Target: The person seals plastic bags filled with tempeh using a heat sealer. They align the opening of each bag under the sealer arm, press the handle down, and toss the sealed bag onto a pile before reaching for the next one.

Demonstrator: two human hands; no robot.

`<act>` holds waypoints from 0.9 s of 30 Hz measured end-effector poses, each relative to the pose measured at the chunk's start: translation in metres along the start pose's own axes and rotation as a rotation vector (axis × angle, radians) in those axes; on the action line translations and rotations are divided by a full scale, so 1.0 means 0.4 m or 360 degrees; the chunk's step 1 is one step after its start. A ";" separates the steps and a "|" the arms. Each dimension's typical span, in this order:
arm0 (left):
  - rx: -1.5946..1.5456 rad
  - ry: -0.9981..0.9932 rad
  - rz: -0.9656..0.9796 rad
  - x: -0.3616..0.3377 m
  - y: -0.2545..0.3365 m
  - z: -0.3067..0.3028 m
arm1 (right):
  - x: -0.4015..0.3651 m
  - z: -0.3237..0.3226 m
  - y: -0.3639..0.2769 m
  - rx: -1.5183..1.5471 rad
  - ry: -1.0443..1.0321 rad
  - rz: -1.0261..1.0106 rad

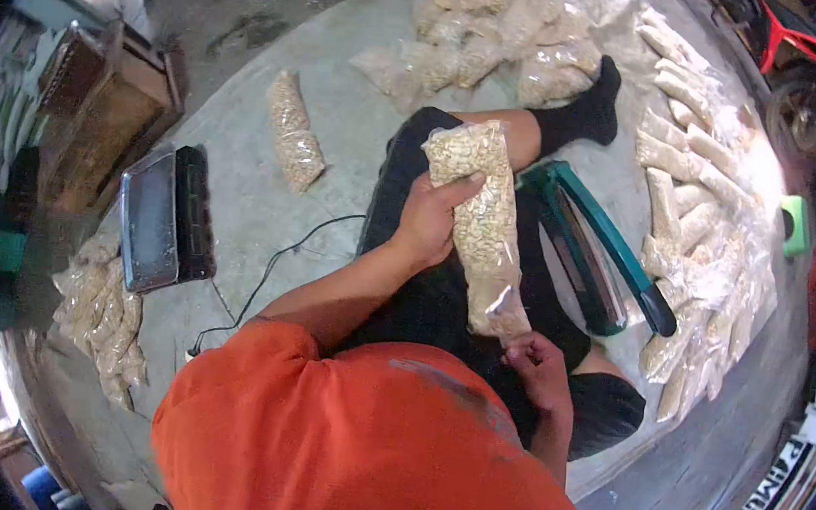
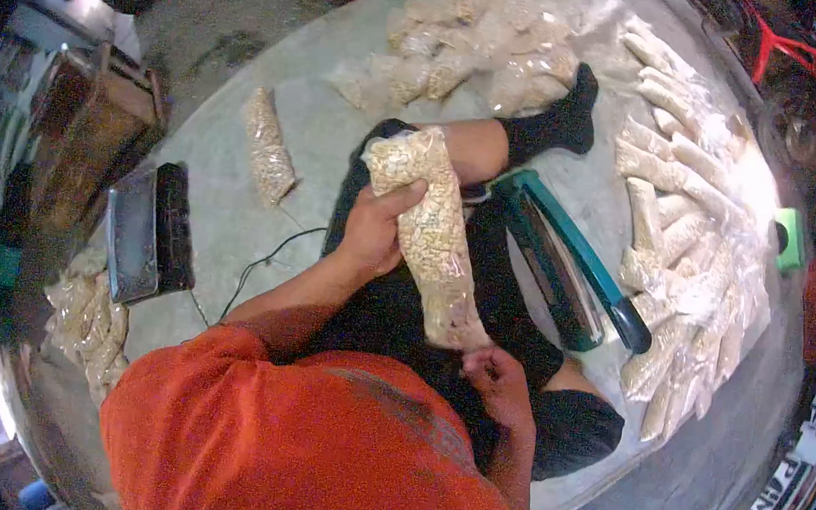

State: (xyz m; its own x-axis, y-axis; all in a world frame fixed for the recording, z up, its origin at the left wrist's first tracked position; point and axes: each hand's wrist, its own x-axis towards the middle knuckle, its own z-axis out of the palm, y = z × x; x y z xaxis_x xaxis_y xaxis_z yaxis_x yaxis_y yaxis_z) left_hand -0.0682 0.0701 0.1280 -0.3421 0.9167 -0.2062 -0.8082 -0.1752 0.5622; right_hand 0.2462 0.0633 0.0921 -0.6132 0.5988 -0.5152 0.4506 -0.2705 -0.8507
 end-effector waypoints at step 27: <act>0.2749 0.1140 0.0897 0.002 0.317 -0.710 | 0.283 -1.046 0.280 -0.2492 0.1556 -0.0379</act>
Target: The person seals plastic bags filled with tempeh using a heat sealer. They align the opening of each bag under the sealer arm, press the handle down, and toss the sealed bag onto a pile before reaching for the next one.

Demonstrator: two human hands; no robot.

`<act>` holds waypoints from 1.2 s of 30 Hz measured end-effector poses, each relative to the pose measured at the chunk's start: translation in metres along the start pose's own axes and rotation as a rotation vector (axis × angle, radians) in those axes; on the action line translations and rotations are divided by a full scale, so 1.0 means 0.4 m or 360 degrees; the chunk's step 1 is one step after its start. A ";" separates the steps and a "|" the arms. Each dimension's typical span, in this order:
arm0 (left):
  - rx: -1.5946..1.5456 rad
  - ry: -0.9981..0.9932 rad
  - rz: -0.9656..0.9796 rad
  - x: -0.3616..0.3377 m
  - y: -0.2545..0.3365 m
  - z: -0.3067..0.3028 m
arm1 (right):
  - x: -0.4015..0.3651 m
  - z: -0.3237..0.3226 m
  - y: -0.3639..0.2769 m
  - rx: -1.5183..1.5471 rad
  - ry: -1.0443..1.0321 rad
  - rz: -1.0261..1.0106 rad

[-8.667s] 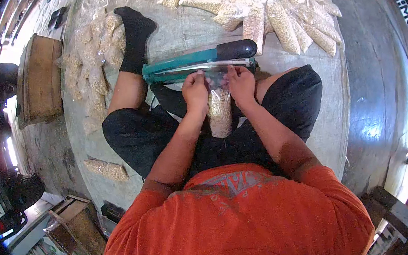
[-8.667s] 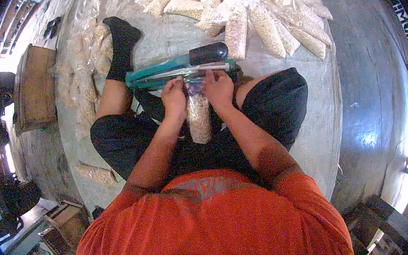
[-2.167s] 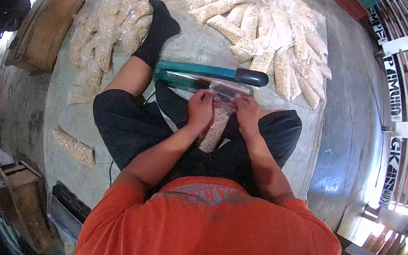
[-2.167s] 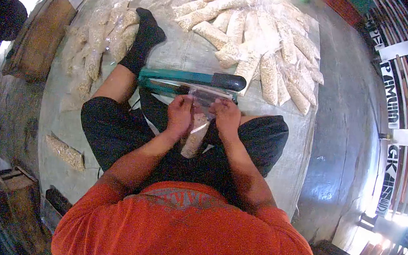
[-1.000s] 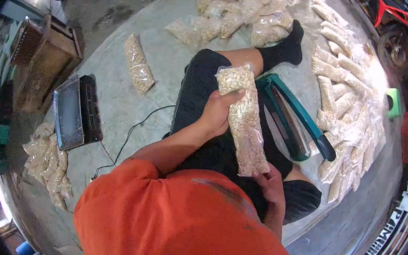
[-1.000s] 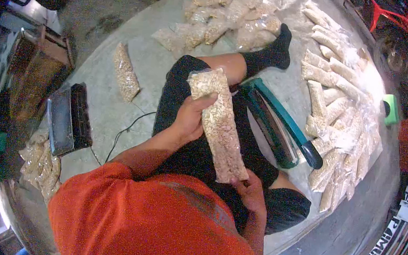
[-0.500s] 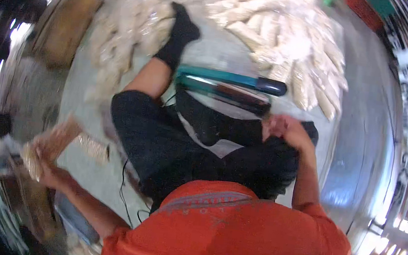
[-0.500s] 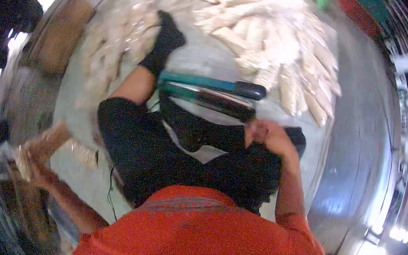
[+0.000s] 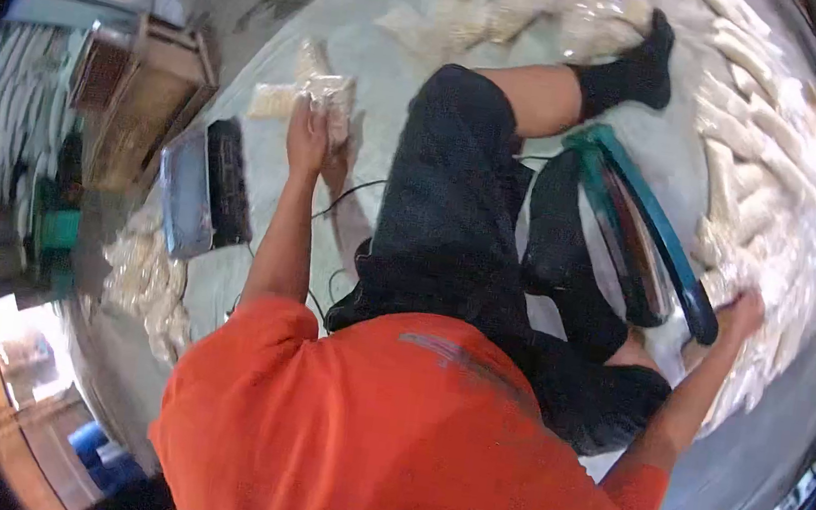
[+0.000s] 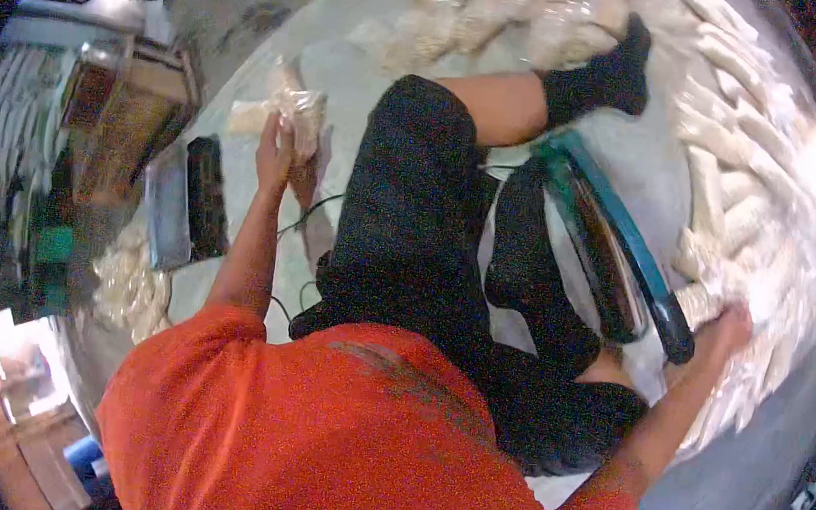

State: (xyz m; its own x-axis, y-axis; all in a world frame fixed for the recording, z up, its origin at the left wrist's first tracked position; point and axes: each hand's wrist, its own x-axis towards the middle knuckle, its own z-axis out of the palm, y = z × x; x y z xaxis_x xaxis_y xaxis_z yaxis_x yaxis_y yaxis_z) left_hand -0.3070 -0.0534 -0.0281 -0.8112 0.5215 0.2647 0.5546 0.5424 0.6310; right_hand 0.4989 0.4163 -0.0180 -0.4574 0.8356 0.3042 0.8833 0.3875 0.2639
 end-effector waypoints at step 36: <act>-0.1487 -0.1743 0.1383 -0.536 0.849 0.131 | -0.461 -0.755 -0.782 0.2132 0.0327 0.1204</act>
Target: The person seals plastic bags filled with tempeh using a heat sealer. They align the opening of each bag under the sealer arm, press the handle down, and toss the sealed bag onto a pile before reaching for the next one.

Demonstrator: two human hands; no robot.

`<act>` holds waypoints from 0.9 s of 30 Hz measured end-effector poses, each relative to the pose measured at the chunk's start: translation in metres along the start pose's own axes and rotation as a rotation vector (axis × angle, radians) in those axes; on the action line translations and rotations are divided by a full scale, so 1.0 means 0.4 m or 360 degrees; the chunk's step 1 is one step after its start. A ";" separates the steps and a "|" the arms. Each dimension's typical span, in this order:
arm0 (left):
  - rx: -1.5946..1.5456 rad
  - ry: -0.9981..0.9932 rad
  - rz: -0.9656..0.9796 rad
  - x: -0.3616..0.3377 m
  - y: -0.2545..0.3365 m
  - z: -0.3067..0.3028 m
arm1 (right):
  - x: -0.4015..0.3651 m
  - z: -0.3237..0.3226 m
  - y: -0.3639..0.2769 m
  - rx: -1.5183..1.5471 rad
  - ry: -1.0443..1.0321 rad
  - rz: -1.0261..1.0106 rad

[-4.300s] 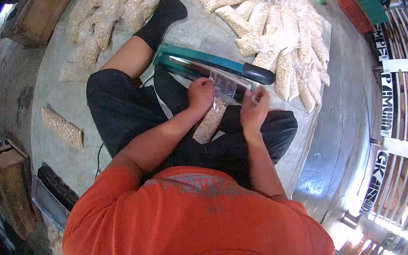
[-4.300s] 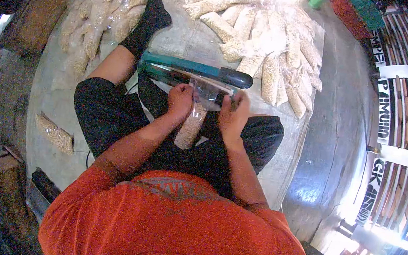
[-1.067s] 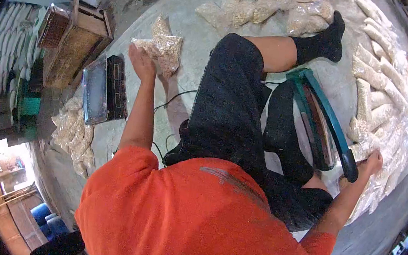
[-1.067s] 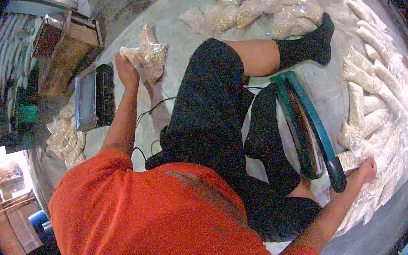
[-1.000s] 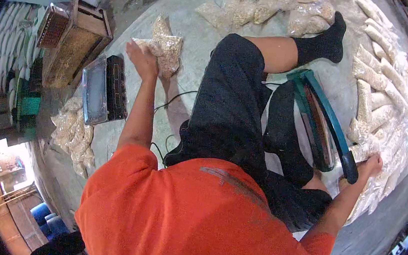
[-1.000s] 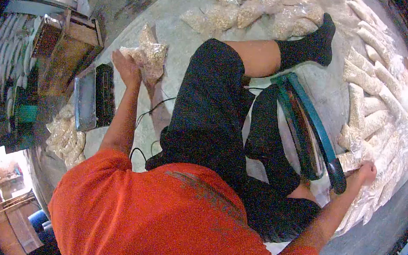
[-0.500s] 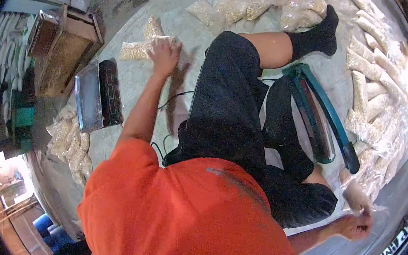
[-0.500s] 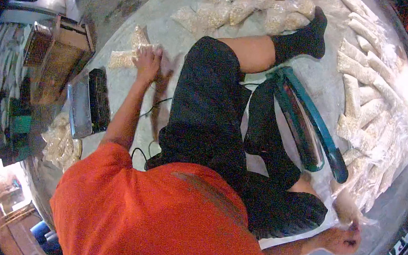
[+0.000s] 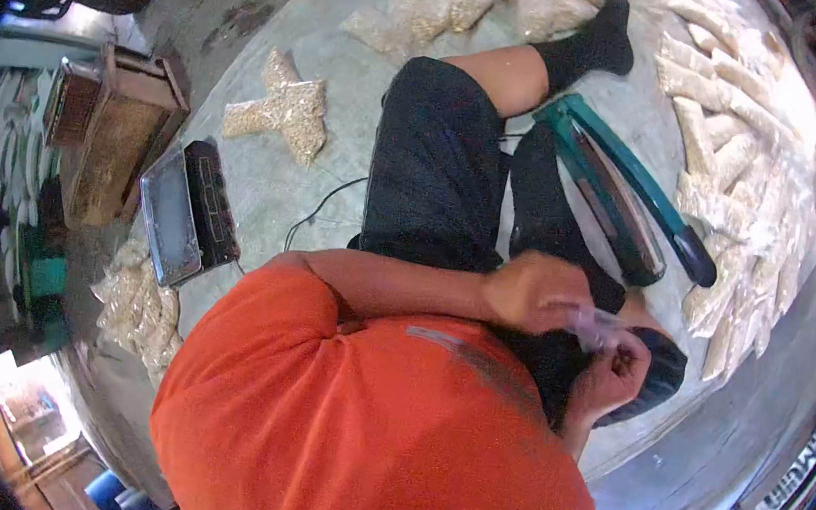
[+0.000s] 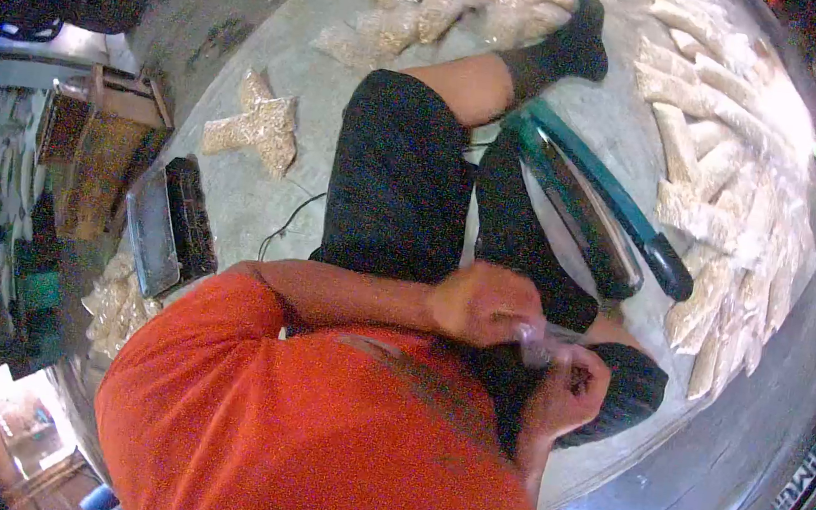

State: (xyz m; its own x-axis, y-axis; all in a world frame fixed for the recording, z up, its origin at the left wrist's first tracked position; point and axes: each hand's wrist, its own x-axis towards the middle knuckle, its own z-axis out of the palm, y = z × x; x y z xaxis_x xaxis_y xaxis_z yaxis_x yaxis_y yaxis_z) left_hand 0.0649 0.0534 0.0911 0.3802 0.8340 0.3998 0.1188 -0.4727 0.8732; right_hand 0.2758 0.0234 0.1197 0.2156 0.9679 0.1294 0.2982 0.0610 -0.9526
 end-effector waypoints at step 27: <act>-0.0694 0.0665 -0.0950 0.158 0.039 0.001 | 0.153 -0.031 -0.083 0.0019 -0.0147 0.0200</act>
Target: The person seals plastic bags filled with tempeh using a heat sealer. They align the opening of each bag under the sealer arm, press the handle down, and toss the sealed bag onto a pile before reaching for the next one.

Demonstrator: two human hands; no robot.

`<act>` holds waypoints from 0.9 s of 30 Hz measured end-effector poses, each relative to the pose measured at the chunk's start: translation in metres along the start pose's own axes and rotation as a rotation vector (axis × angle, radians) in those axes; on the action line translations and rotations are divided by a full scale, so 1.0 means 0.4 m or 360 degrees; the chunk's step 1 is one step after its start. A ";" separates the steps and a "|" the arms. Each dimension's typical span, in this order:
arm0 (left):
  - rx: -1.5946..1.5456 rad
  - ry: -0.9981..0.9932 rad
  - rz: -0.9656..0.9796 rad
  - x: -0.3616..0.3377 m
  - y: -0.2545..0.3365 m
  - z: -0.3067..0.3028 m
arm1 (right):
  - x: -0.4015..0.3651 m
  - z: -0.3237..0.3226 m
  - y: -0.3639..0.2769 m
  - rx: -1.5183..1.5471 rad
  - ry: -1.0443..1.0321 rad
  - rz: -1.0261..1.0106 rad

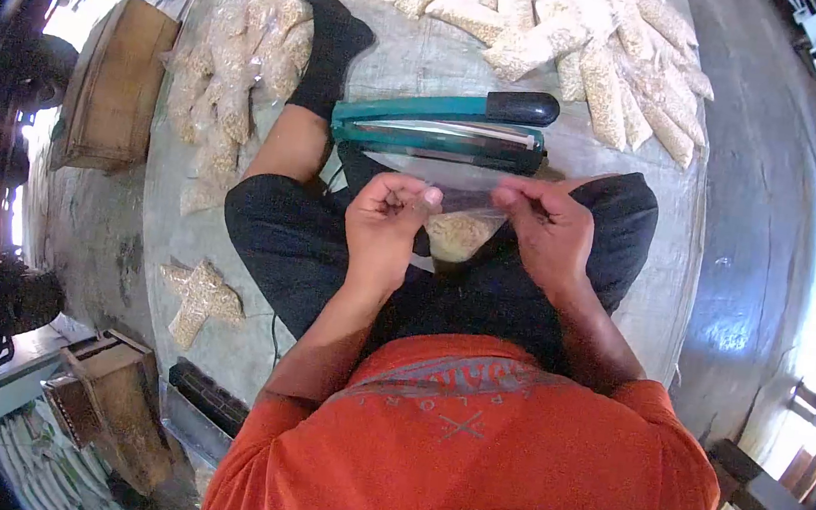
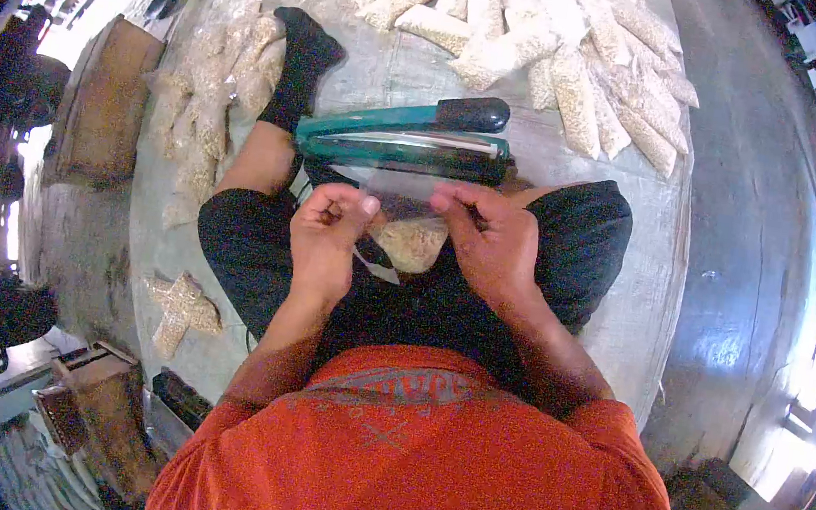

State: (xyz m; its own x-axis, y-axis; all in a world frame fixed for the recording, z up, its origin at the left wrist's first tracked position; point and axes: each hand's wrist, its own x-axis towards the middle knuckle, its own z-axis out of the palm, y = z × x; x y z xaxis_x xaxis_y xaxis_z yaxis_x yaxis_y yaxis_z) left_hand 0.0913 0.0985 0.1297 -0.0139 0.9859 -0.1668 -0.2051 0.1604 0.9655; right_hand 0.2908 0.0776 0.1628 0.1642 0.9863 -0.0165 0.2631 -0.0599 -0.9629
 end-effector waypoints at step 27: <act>0.0062 -0.0152 0.0333 -0.081 -0.047 0.025 | -0.050 -0.003 0.025 0.0041 -0.0245 0.0159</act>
State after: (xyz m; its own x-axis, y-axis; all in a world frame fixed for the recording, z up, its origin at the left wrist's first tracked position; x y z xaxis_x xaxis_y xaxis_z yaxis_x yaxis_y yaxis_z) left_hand 0.1053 0.0639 0.1188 0.0408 0.9976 0.0560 -0.1693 -0.0484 0.9844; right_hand 0.2913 0.0570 0.1537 0.0402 0.9876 -0.1517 0.2281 -0.1569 -0.9609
